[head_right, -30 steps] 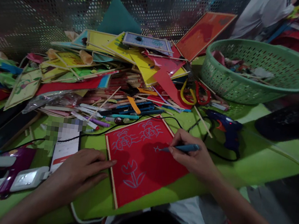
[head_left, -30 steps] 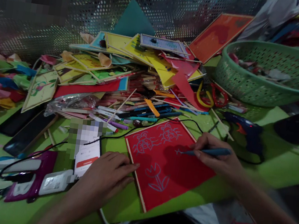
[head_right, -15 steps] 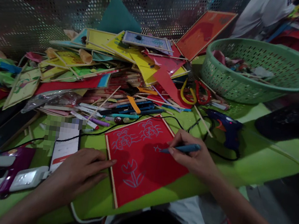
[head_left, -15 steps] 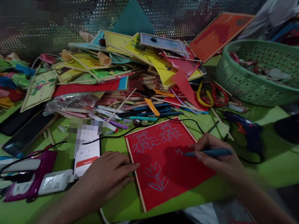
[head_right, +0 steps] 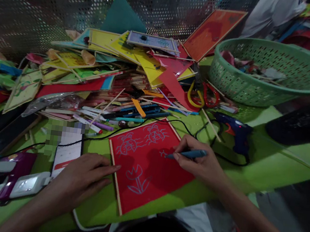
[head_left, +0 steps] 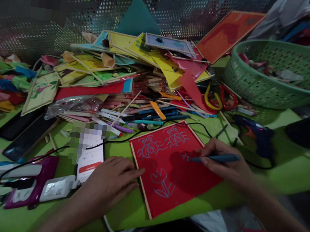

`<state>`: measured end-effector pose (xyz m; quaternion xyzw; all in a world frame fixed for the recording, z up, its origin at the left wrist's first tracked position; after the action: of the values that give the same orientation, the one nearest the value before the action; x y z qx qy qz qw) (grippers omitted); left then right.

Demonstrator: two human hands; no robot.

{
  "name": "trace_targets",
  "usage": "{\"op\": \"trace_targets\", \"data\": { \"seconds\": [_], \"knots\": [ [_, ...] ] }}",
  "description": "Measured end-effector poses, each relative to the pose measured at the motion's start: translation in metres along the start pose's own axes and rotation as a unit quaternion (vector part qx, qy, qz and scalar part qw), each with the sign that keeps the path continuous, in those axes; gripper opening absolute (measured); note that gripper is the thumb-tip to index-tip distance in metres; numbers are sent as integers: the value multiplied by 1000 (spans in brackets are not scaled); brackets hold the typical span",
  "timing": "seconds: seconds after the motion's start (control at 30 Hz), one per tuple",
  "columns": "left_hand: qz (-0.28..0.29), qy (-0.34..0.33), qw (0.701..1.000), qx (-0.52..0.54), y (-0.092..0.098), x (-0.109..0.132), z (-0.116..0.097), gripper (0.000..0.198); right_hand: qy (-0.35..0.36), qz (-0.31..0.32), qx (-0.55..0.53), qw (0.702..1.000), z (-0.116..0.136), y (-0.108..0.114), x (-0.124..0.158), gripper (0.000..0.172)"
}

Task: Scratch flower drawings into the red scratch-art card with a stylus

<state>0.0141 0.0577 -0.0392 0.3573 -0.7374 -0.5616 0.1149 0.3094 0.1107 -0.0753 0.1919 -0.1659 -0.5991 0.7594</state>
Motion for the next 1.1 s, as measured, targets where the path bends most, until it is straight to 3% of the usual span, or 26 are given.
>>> {"op": "trace_targets", "data": {
  "seconds": [1.1],
  "knots": [
    [5, 11, 1000, 11, -2, 3, 1, 25, 23, 24, 1, 999, 11, -5, -4, 16]
  ]
}}
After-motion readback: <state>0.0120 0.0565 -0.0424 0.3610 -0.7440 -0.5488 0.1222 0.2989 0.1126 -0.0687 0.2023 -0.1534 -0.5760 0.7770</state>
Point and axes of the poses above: each hand's wrist, its own x-axis away from the middle knuckle, its own y-axis out of the back of the hand, z = x × y, the point moved 7 cm from there along -x, towards the middle knuckle, and after that the axes turned 5 degrees about x, right-handed, at the moved point
